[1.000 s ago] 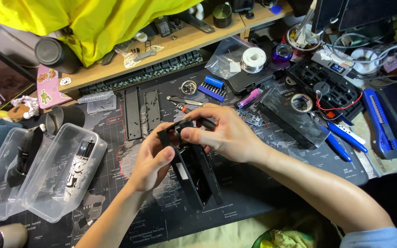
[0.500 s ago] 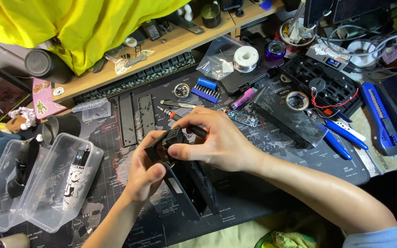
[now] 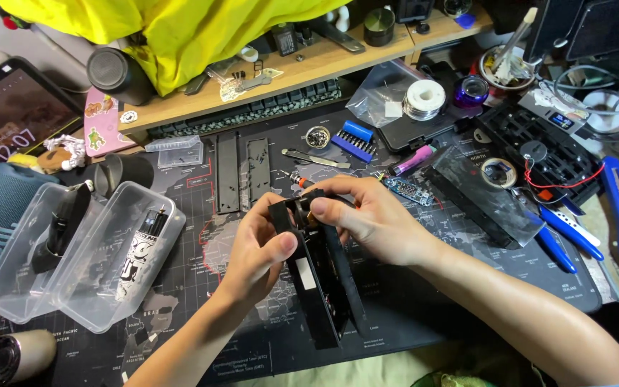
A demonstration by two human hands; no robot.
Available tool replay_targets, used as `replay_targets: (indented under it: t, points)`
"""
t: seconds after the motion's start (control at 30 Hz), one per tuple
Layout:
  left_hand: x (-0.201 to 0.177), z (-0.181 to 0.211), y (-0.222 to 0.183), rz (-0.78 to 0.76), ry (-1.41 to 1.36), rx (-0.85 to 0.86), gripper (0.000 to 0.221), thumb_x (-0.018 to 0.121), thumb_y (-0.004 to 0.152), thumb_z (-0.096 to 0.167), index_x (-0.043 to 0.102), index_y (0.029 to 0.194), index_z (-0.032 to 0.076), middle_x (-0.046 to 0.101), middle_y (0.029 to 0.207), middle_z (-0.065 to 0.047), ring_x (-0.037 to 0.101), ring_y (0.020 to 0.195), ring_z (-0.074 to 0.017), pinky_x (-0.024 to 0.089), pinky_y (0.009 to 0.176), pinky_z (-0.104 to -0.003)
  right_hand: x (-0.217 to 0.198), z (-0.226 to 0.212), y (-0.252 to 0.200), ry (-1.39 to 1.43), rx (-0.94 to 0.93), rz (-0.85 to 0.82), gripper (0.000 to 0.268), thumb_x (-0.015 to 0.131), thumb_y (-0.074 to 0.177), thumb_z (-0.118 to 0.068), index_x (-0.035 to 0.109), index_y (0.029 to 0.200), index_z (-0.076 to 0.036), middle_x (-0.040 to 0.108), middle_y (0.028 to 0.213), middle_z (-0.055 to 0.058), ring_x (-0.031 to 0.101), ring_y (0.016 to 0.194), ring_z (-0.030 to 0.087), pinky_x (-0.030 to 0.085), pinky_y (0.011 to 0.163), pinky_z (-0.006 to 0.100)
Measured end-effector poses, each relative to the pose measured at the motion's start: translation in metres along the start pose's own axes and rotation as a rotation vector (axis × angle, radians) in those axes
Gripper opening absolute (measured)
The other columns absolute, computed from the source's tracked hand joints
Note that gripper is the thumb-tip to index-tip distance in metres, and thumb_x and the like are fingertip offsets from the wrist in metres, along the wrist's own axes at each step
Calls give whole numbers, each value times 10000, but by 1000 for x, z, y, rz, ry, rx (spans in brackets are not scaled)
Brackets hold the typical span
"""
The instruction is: Disassembling a small electronic device using a screwdriver and manipulating internal components
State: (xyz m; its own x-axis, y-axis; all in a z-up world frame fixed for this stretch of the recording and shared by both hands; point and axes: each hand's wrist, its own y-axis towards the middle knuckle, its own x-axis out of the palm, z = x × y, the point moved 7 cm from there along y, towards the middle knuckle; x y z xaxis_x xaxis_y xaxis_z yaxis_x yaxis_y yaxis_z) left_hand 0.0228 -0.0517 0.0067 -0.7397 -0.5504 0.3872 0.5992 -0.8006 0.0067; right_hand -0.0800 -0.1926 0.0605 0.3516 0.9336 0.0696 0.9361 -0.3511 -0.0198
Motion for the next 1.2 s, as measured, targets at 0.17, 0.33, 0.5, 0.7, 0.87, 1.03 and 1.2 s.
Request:
replay_targets:
  t: [0.17, 0.33, 0.5, 0.7, 0.87, 1.03, 1.2]
  points:
    - [-9, -11, 4, -15, 11, 4, 601, 955, 747, 431, 663, 1064, 12, 652, 871, -78, 641, 808, -139, 620, 600, -298, -1, 0, -1, -12, -13, 11, 396, 760, 1001, -325, 837, 1245, -23, 715, 946, 118, 701, 678, 134, 694, 566, 298]
    - [-5, 16, 5, -120, 200, 136, 726, 996, 725, 291, 675, 1291, -31, 710, 1076, -165, 655, 1005, -223, 603, 875, -393, -11, -23, -2, -293, -336, 8, 485, 896, 905, -336, 808, 1289, -53, 672, 1047, 141, 769, 765, 203, 675, 645, 374]
    - [-1, 32, 5, -234, 266, 376, 801, 1024, 765, 207, 639, 1431, -19, 725, 1321, -159, 678, 1235, -247, 563, 1043, -455, -7, -36, -9, -417, -558, -29, 691, 1041, 750, -336, 773, 1340, -99, 608, 1163, 138, 868, 912, 342, 660, 881, 456]
    - [6, 51, 4, -366, 352, 520, 669, 925, 888, 172, 641, 1452, -51, 709, 1379, -233, 699, 1252, -332, 582, 1029, -560, -4, -42, -14, -354, -636, -59, 680, 1034, 764, -316, 766, 1327, -43, 601, 1152, 205, 828, 929, 411, 677, 897, 554]
    - [5, 50, 4, -412, 327, 530, 647, 872, 946, 178, 607, 1487, -56, 684, 1416, -234, 664, 1300, -333, 548, 1068, -601, -5, -38, -16, -365, -668, -53, 687, 1032, 767, -310, 768, 1338, -36, 596, 1175, 208, 837, 968, 410, 669, 915, 579]
    - [9, 51, 4, -436, 309, 516, 627, 833, 980, 190, 592, 1508, -49, 669, 1425, -231, 657, 1307, -350, 544, 1066, -622, -3, -38, -14, -348, -658, -56, 670, 1024, 775, -300, 770, 1338, -41, 594, 1195, 205, 819, 949, 379, 673, 927, 563]
    - [10, 52, 1, -417, 314, 535, 610, 858, 964, 170, 601, 1484, -18, 664, 1414, -195, 653, 1327, -335, 537, 1084, -595, -3, -32, -16, -390, -685, 10, 736, 1062, 713, -372, 798, 1329, -67, 616, 1180, 192, 834, 906, 359, 697, 892, 512]
